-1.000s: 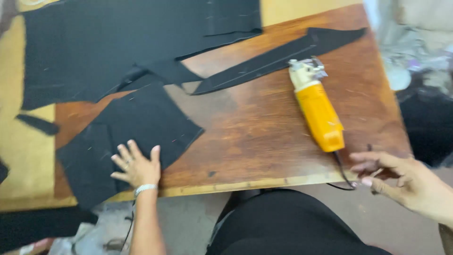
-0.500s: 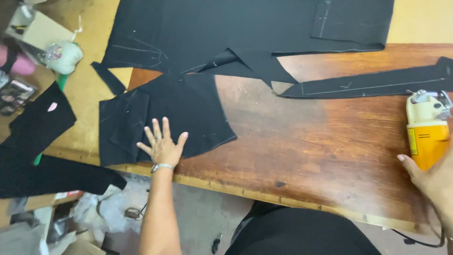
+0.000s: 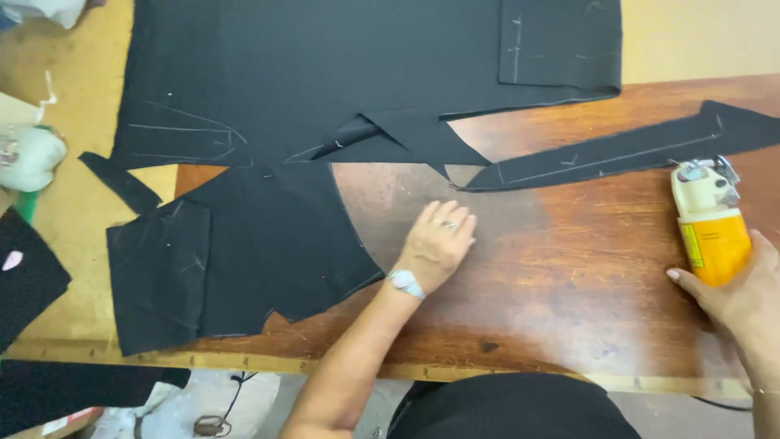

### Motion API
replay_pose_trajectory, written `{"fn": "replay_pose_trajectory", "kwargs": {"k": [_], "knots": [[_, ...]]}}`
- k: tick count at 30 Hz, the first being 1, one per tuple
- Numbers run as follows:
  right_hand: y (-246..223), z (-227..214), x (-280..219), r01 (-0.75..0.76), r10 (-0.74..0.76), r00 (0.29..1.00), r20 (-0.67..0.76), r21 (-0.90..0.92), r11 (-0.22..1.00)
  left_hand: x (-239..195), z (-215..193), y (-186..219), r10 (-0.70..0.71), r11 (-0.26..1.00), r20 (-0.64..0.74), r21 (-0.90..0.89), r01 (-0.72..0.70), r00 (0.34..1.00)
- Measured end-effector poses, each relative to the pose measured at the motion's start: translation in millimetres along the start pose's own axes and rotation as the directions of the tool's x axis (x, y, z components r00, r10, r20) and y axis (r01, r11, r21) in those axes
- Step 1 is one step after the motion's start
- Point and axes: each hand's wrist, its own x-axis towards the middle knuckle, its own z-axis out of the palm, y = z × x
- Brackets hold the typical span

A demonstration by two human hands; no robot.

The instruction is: Cutting out garment patterns from black fabric using an electric rotary cutter and scissors on a wooden table.

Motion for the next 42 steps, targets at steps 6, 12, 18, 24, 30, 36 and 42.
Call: {"fn": "replay_pose_trajectory", "kwargs": {"k": [6, 12, 18, 24, 30, 36, 42], "knots": [[15, 22, 8, -0.148, 0.116, 0.987, 0.109, 0.362, 0.920, 44, 68, 3, 0.120, 0.989, 0.012, 0.089, -0.120, 0.993], [-55, -102, 13, -0.369, 0.375, 0.872, 0.314, -0.080, 0.926, 67, 97, 5, 0.223, 0.963, -0.009, 0.161, -0.218, 0.975], [51, -107, -12, -0.683, 0.107, 0.728, 0.677, 0.706, 0.185, 62, 82, 20, 0.182, 0.956, 0.030, 0.229, -0.184, 0.983], [35, -142, -29, -0.625, -0.341, 0.781, 0.523, 0.659, -0.419, -15, 8, 48, 0.188, 0.964, 0.261, 0.137, -0.229, 0.947], [40, -132, -48, -0.567, -0.254, 0.823, 0.508, 0.710, -0.417, -36, -36, 38, 0.013, 0.988, 0.303, 0.141, -0.059, 0.953], [70, -105, -77, -0.617, -0.124, 0.786, 0.605, 0.760, -0.202, 62, 54, 88, 0.082, 0.976, 0.341, -0.219, -0.006, 0.936], [62, -117, -97, -0.806, 0.154, 0.568, 0.808, 0.585, -0.092, 94, 127, 96, 0.152, 0.984, 0.499, -0.154, -0.085, 0.853]]}}
